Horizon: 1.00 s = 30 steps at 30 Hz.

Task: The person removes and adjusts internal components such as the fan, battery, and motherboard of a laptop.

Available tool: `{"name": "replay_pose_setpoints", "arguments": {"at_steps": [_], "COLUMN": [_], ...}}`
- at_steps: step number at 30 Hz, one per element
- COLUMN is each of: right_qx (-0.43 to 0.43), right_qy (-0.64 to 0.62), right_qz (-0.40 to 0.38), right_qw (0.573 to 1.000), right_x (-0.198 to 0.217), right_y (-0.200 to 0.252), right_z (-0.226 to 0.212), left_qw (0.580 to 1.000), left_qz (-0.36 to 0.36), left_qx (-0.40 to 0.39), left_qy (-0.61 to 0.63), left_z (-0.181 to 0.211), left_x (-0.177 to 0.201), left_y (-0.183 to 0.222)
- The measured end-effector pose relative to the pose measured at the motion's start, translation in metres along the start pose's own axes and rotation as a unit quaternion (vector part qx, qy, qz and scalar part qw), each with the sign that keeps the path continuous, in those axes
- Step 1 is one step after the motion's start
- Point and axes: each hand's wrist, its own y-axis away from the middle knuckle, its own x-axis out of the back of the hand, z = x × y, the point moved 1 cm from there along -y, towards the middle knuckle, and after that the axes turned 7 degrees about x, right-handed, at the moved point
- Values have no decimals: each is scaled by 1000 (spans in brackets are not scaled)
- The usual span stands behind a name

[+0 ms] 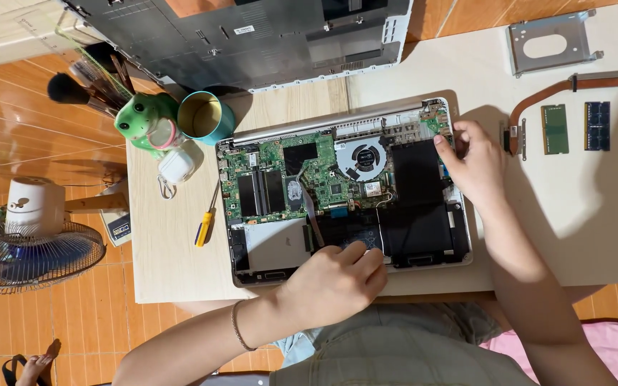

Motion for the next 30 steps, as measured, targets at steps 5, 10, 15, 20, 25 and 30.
{"name": "replay_pose_setpoints", "arguments": {"at_steps": [5, 10, 15, 20, 25, 30], "right_qx": [-9, 26, 10, -19, -56, -31], "right_qy": [1, 21, 15, -6, -29, -14], "right_qz": [-5, 13, -1, -6, -29, -11], "right_qw": [1000, 999, 1000, 1000, 998, 999], "right_x": [0, -6, -13, -1, 8, 0], "right_y": [0, 1, -2, 0, -3, -2], "right_z": [0, 12, 25, 5, -10, 4], "left_qw": [1000, 999, 997, 981, 982, 980], "left_qz": [-1, -15, -8, -126, 148, -101], "left_qx": [-26, -43, -71, -53, -14, -5], "left_qy": [-14, -14, -40, -138, 113, -169], "left_z": [6, 12, 30, 47, 47, 48], "left_x": [1, 0, 4, -26, 6, -21], "left_y": [-4, -8, -20, -22, -41, -33]}}
